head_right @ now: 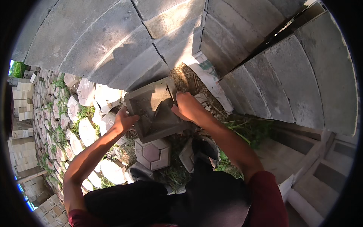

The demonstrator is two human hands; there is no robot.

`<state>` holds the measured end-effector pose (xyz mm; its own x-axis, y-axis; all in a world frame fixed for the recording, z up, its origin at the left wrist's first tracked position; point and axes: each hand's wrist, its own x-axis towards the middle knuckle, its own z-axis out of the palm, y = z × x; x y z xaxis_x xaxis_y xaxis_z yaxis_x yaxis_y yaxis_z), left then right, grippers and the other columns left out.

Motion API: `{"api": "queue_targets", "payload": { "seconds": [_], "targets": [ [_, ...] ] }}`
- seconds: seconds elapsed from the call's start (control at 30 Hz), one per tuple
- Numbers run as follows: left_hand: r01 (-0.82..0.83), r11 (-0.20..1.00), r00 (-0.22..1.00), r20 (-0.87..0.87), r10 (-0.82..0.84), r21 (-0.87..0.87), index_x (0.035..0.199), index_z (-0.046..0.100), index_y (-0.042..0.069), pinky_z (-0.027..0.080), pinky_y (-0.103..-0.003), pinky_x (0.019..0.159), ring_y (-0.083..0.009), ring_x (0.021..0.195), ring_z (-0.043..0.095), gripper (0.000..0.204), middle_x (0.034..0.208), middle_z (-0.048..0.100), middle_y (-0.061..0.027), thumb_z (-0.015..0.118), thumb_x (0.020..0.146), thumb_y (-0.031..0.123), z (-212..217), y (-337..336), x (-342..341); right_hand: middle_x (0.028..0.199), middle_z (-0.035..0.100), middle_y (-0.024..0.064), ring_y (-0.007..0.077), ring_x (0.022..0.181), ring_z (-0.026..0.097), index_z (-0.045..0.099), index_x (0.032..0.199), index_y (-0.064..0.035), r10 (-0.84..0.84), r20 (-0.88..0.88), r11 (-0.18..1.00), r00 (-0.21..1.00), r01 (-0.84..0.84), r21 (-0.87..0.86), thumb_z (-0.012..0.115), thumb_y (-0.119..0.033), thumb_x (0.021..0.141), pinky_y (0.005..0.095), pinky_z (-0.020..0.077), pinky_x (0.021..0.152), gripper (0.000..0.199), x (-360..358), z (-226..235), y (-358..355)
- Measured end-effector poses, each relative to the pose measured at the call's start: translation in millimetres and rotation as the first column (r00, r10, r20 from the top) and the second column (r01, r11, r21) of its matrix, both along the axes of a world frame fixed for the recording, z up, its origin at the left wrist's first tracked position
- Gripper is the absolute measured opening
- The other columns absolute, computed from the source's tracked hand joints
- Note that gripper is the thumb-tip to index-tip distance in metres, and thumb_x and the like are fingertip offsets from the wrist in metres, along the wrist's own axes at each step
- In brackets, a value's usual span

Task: The person picks up concrete ventilation blocks one by one from various stacks and places them into an existing structure of identical blocks, aligning them with the others.

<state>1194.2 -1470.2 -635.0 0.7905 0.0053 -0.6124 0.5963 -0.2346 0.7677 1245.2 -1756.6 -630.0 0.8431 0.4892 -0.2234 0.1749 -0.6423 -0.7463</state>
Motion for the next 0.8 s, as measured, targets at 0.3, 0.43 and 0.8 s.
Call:
{"api": "queue_targets", "payload": {
  "seconds": [0.3,0.43,0.8],
  "targets": [
    [0.061,0.995,0.998,0.022,-0.063,0.083,0.103,0.057,-0.002,0.059,-0.043,0.060,-0.0265,0.076,0.065,0.027,0.092,0.062,-0.0135,0.065,0.080,0.008,-50.6,-87.5,88.4,0.094,0.063,0.0280,0.0425,0.089,0.062,0.059,0.093,0.0060,-0.191,0.214,0.895,0.958,0.260,-0.363,0.068,-0.011,0.073,0.0445,0.0524,0.078,0.027,82.8,-6.2,-58.6],
    [-0.082,0.996,0.995,-0.058,0.079,-0.043,0.105,0.057,-0.004,0.059,-0.041,0.061,-0.0281,0.079,0.066,0.027,0.095,0.063,-0.0151,0.064,0.082,0.008,-72.0,-117.6,113.6,0.093,0.064,0.0220,0.0368,0.090,0.065,0.060,0.095,0.0009,-0.161,0.318,0.820,0.934,0.306,-0.484,0.060,-0.011,0.079,0.0409,0.0539,0.078,0.020,100.6,-17.9,-64.6],
    [-0.109,0.994,0.994,0.022,0.109,0.024,0.106,0.058,-0.008,0.060,-0.041,0.055,-0.0286,0.085,0.066,0.035,0.102,0.063,-0.0185,0.068,0.078,0.011,-84.0,-152.7,131.1,0.085,0.065,0.0109,0.0259,0.082,0.068,0.059,0.088,-0.0081,-0.124,0.494,0.736,0.861,0.413,-0.536,0.050,-0.014,0.086,0.0367,0.0549,0.071,0.011,137.4,-78.8,-75.2]
  ]
}}
